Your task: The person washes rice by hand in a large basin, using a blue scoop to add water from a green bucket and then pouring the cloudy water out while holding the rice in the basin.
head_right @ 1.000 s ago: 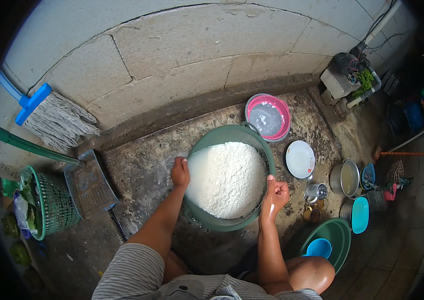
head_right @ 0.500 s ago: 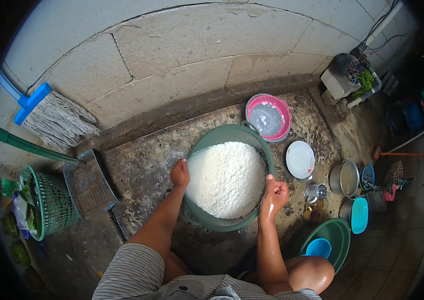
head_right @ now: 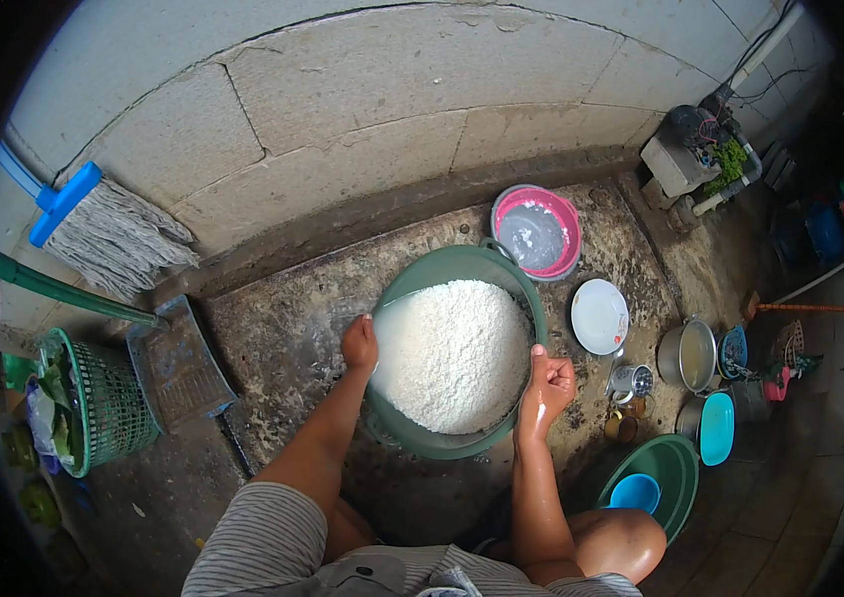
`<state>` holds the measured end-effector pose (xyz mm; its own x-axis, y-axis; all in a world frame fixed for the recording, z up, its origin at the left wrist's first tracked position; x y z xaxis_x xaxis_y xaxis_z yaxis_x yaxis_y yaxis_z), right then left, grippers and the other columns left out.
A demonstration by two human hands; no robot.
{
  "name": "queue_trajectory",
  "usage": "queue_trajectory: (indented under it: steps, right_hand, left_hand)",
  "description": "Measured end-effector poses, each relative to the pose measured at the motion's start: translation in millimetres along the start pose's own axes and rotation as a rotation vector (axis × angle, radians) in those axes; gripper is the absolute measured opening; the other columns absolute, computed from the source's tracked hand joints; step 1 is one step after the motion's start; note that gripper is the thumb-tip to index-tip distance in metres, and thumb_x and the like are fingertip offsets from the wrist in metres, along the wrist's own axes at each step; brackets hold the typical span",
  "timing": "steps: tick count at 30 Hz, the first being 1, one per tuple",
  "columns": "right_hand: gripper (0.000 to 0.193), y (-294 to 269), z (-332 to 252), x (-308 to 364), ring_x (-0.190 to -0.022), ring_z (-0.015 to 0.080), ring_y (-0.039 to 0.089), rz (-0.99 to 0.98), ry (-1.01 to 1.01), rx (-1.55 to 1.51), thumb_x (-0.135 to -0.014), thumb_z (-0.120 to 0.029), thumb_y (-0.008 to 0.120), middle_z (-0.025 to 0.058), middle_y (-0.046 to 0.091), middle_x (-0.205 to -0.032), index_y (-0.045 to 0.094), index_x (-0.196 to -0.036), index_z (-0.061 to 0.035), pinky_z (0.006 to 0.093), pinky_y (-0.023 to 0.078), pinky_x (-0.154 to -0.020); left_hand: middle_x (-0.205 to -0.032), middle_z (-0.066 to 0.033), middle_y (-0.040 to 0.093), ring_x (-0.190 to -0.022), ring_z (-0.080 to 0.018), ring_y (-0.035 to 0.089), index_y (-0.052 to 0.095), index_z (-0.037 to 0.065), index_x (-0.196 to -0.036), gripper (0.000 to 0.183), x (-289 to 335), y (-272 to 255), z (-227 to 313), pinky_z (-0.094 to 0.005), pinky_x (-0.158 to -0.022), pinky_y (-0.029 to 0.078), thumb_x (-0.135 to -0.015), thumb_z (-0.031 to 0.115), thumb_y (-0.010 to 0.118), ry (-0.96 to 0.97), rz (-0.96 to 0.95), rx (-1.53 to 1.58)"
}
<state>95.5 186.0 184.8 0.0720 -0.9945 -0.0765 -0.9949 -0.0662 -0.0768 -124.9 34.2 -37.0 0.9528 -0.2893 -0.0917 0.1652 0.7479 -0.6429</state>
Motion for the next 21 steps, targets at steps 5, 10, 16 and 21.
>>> queue_trajectory:
  steps: [5, 10, 16, 21]
  right_hand:
    - [0.034, 0.5, -0.7, -0.6, -0.058, 0.0029, 0.03, -0.001, -0.006, 0.001, -0.084, -0.014, 0.068, -0.0066, 0.039, -0.061, 0.043, -0.062, -0.0095, 0.0204, 0.026, -0.055]
    - [0.033, 2.6, -2.3, 0.4, -0.058, 0.0028, 0.03, -0.007, -0.022, -0.004, -0.083, -0.014, 0.069, -0.0066, 0.039, -0.061, 0.044, -0.062, -0.0093, 0.0201, 0.026, -0.055]
    - [0.035, 3.3, -2.5, 0.8, -0.061, 0.0037, 0.027, -0.023, -0.002, 0.016, -0.084, -0.018, 0.069, -0.0071, 0.033, -0.064, 0.041, -0.063, -0.0114, 0.0204, 0.024, -0.057]
    - [0.034, 5.6, -5.4, 2.5, -0.061, 0.0036, 0.027, -0.023, -0.015, 0.017, -0.084, -0.019, 0.069, -0.0072, 0.033, -0.064, 0.042, -0.064, -0.0115, 0.0206, 0.024, -0.056]
  left_hand:
    - [-0.08, -0.0177, 0.061, -0.074, -0.0404, 0.057, 0.058, 0.006, -0.082, 0.031, -0.2, 1.2, 1.0, -0.0499, -0.064, 0.044, -0.093, 0.032, 0.045, -0.019, -0.015, 0.004]
    - [-0.081, -0.0183, 0.061, -0.074, -0.0408, 0.058, 0.058, 0.005, -0.082, 0.03, 0.5, 3.2, -3.1, -0.0497, -0.065, 0.044, -0.09, 0.033, 0.049, -0.054, -0.03, 0.016]
    - [-0.08, -0.02, 0.061, -0.075, -0.0418, 0.058, 0.058, 0.006, -0.083, 0.031, 1.6, 2.5, 2.5, -0.0497, -0.065, 0.045, -0.089, 0.035, 0.05, 0.068, 0.032, 0.01]
    - [-0.079, -0.0208, 0.06, -0.073, -0.0423, 0.057, 0.056, 0.005, -0.081, 0.032, -0.9, 2.8, -3.4, -0.0497, -0.063, 0.043, -0.093, 0.034, 0.046, -0.005, -0.056, 0.04]
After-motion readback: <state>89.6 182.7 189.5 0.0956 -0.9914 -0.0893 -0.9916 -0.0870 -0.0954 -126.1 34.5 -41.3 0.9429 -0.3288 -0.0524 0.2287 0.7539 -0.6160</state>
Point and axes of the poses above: each hand's wrist, its own x-axis away from the middle knuckle, its own y-axis out of the palm, z = x × y, the point moved 1 cm from there along -x, towards the middle knuckle
